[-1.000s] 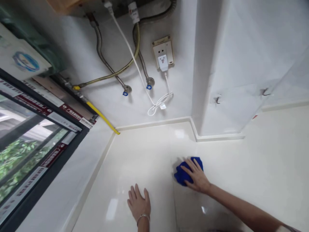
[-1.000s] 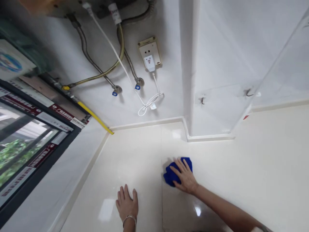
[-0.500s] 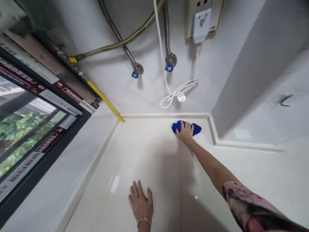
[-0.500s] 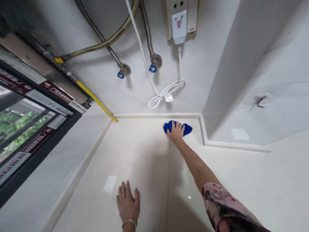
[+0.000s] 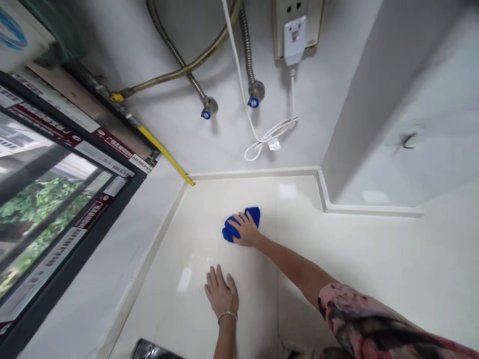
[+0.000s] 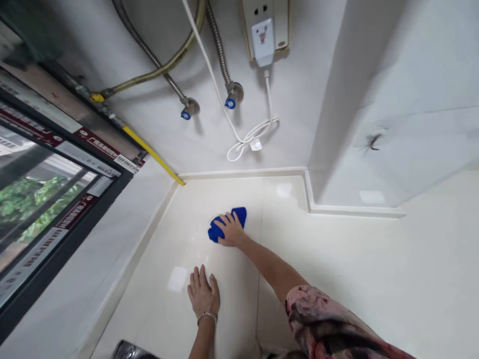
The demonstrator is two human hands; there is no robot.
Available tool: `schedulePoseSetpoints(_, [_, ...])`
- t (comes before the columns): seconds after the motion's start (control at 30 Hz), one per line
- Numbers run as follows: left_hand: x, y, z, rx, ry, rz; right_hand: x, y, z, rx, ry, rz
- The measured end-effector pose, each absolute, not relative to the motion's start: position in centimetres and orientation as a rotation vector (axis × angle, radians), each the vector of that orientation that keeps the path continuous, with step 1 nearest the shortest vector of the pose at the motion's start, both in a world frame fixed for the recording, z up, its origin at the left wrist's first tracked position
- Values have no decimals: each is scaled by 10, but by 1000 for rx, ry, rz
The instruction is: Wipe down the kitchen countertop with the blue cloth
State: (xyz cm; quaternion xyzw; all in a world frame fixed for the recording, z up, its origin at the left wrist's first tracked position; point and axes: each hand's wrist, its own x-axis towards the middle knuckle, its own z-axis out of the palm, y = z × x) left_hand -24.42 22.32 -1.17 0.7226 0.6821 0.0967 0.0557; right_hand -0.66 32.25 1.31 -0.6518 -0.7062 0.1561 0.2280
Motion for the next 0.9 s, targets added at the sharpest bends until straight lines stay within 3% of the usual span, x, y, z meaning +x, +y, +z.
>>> schedulePoseSetpoints(0.2, [-236, 227, 2, 2161, 2044, 362, -22, 192, 1, -1564, -2021, 479])
schedulePoseSetpoints(0.43, [-230, 230, 12, 2192, 2012, 409, 25, 30, -20, -1682, -1931, 466])
schedulePoseSetpoints(0.77, [-227, 233, 10, 2258, 2001, 348, 202, -151, -24, -2645, -1016, -72])
schedulePoseSetpoints(0.9, [-229, 240, 6, 2253, 1992, 313, 265, -221, -20, -2834, -517, -103])
